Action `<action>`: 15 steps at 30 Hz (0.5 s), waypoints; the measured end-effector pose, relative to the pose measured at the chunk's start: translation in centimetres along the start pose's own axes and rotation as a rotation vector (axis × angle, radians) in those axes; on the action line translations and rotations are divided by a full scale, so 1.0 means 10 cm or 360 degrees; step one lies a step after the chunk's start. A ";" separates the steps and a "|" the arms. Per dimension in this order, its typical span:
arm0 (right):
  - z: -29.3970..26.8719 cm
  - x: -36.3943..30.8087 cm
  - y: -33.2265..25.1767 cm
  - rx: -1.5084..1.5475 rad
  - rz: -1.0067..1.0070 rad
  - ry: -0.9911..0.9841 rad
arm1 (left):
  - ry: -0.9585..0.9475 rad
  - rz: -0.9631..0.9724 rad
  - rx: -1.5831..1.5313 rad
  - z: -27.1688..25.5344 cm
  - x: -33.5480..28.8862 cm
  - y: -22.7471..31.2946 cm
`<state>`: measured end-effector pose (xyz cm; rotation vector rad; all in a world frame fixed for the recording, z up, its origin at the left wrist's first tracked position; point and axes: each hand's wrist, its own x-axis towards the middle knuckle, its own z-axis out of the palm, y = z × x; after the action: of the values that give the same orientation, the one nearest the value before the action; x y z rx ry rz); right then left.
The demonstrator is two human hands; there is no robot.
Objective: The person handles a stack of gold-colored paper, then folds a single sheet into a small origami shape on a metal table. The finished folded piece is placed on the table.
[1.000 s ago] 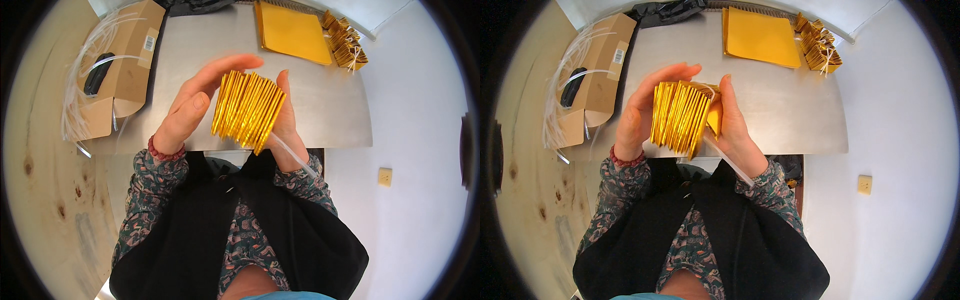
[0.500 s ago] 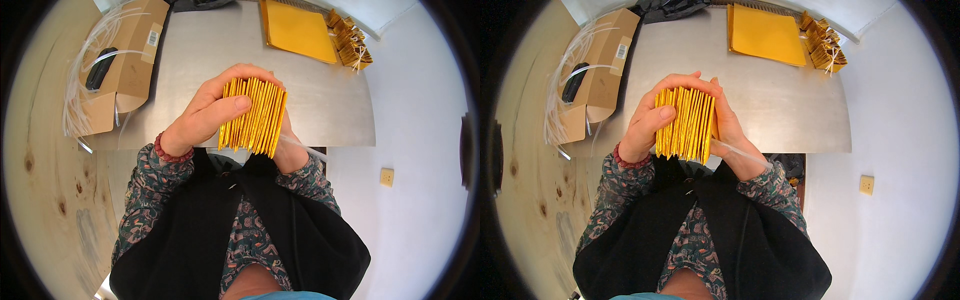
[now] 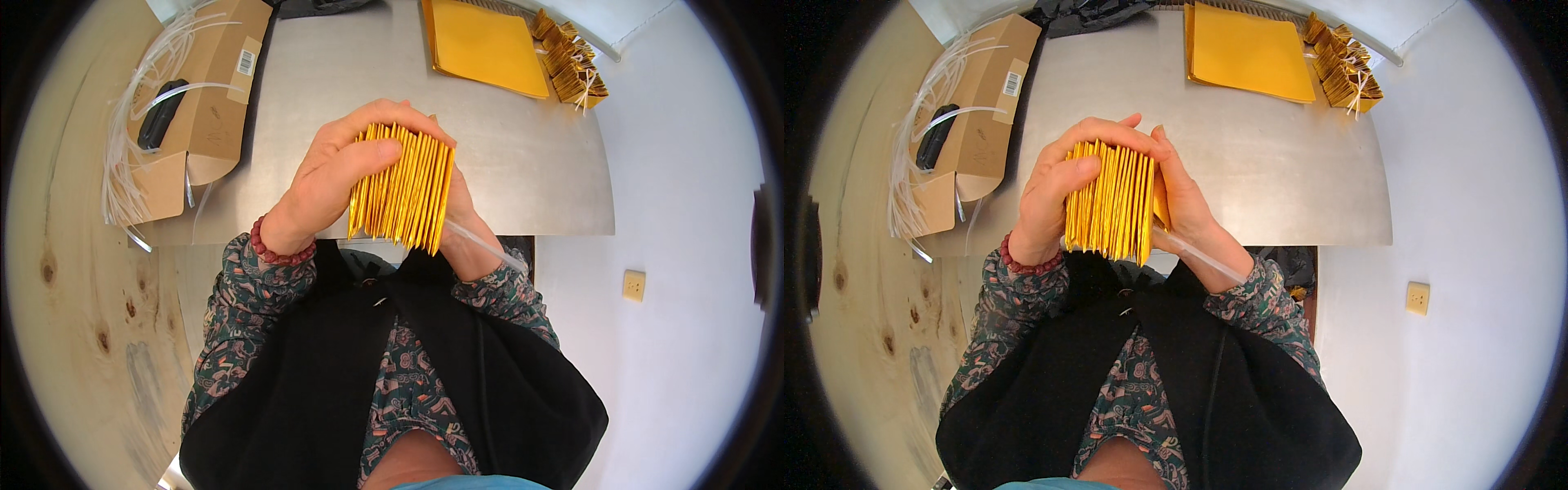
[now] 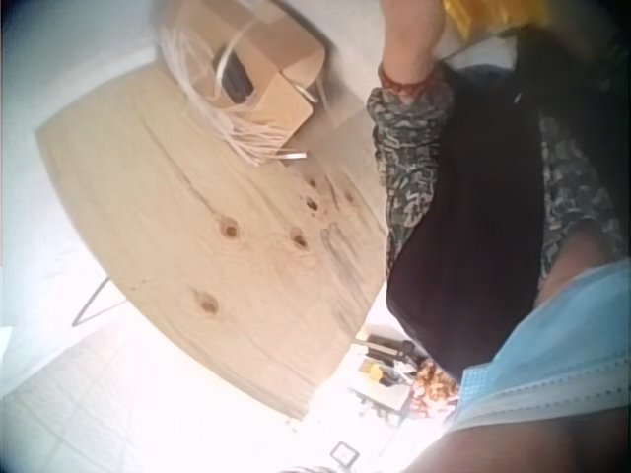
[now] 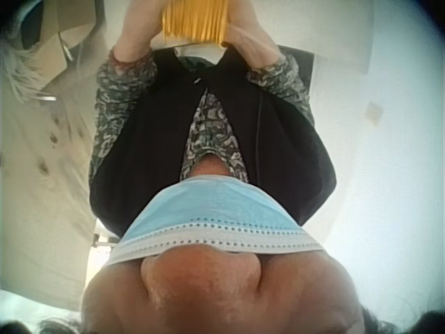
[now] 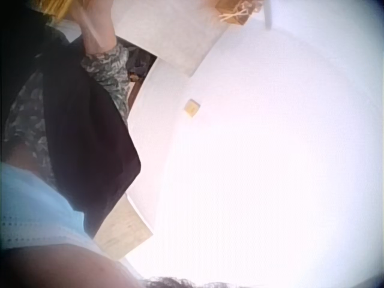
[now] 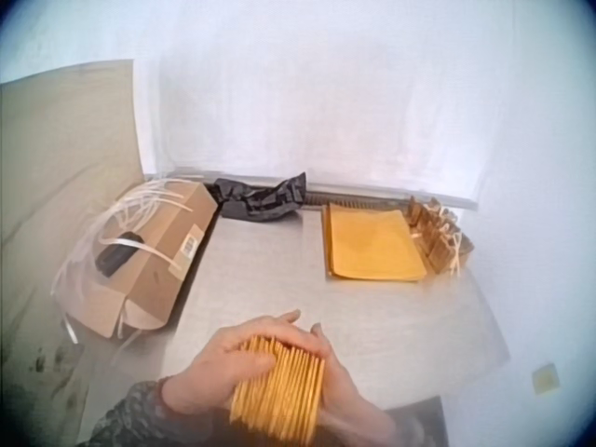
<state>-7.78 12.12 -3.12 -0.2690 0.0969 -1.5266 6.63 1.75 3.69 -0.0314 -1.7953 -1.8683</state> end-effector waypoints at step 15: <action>0.04 -0.27 -0.46 -0.0958 0.0382 0.0476 | -0.0148 0.0301 0.1079 -0.58 -0.12 -0.15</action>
<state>-12.26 14.72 -1.97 -0.4841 0.8057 -1.2583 9.03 -3.29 1.18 -0.0380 -2.3095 -1.0755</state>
